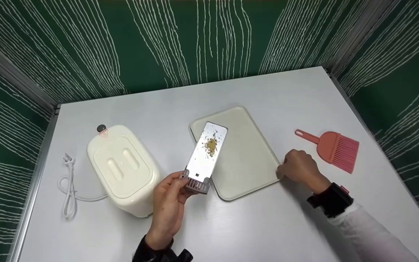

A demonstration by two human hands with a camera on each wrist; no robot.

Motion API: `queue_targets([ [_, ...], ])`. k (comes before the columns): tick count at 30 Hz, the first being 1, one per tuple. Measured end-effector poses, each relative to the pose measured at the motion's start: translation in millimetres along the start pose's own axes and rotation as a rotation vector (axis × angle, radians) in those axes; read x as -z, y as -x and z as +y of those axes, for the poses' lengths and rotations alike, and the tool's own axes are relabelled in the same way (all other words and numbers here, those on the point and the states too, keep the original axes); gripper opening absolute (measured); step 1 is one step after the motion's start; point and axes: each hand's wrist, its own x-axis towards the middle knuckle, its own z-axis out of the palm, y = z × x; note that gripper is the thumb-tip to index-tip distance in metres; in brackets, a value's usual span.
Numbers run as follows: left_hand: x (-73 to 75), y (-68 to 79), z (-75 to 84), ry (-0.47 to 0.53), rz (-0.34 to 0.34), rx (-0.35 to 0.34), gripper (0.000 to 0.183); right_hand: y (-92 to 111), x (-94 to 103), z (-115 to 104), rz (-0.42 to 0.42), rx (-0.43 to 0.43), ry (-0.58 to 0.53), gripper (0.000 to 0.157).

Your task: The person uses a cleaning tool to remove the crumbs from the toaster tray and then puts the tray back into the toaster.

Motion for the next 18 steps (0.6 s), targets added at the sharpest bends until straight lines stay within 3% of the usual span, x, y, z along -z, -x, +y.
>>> queue_targets([
  [6, -0.6, -2.9, -2.4, 0.005, 0.027, 0.004, 0.021, 8.6, -3.8, -5.7, -0.031, 0.009, -0.011, 0.030],
  [18, -3.1, -5.2, -7.0, 0.023, 0.064, -0.018, 0.029, 15.5, -7.4, -10.8, -0.060, 0.009, 0.010, 0.033],
])
